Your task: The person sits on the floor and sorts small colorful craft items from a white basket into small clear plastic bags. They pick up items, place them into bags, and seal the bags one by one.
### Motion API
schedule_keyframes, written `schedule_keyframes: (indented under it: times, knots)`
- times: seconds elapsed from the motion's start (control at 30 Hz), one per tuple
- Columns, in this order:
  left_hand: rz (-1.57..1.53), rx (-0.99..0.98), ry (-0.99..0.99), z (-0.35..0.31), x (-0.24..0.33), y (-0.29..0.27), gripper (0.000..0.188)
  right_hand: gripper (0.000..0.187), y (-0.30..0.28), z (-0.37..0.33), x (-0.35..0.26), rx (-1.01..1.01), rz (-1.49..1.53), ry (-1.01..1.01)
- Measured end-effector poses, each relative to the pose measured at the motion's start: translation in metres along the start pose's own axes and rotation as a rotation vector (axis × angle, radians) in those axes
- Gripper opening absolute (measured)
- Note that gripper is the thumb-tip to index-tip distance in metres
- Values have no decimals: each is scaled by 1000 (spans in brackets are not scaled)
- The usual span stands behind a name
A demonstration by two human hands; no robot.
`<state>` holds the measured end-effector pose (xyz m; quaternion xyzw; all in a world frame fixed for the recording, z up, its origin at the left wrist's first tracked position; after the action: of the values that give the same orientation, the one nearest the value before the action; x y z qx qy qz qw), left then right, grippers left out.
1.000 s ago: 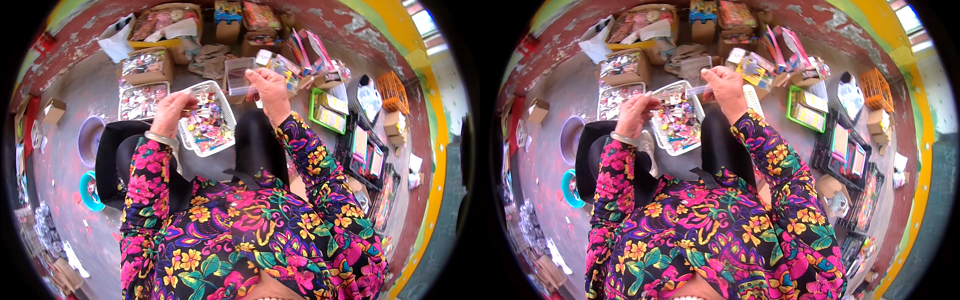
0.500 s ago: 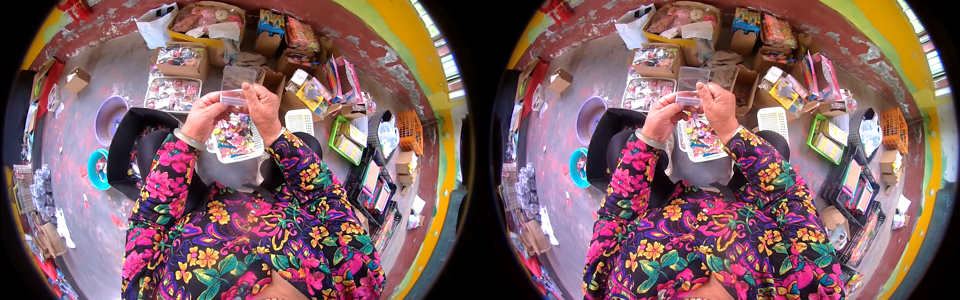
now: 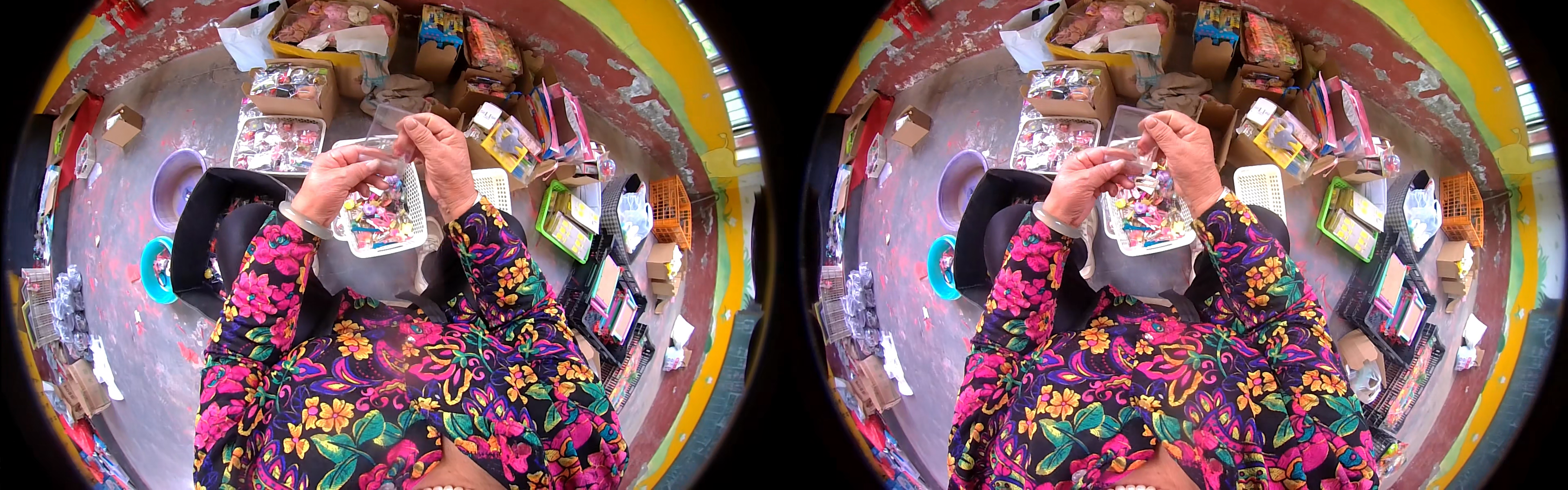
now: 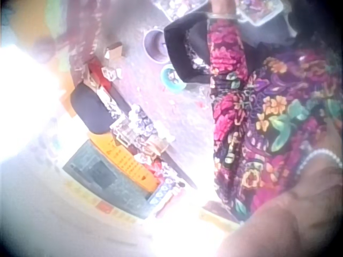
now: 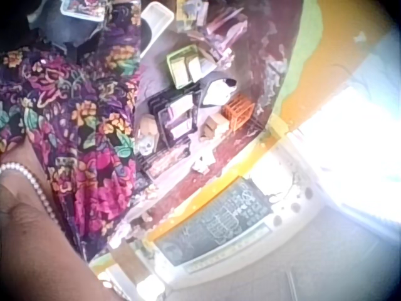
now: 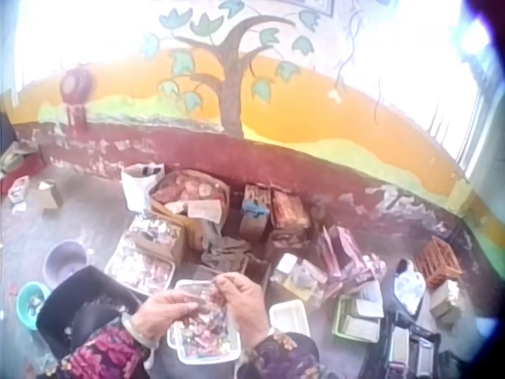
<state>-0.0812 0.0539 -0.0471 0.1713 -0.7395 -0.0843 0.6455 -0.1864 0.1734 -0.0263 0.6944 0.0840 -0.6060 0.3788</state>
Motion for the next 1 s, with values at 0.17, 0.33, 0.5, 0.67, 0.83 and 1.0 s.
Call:
schedule_keyframes:
  times: [0.17,0.33,0.5,0.67,0.83,1.0]
  knots:
    - [137,-126,42,-3,7,10,23,15,-1,-3,26,16,227,230]
    - [142,-162,15,-5,7,8,21,15,-7,-7,49,-78,253,435]
    - [-52,87,-224,1,-11,-11,20,29,5,-3,-1,158,-809,-485]
    - [-66,100,-108,3,-9,-11,22,27,33,-19,-1,-240,-1042,-619]
    - [-5,105,-130,4,-12,-11,24,18,21,-14,12,-183,-844,-410]
    - [48,164,-68,5,-12,-16,21,15,-4,-3,32,-127,-276,46]
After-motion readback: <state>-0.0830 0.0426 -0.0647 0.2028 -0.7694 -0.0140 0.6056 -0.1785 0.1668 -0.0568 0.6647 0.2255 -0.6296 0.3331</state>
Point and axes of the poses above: each hand's wrist, its own z-axis towards the middle knuckle, its own y-axis out of the palm, x = y × z, the point moved 4 cm from there along z, towards the middle knuckle, and after that the axes turned 8 degrees about z, right-handed, at the moved point
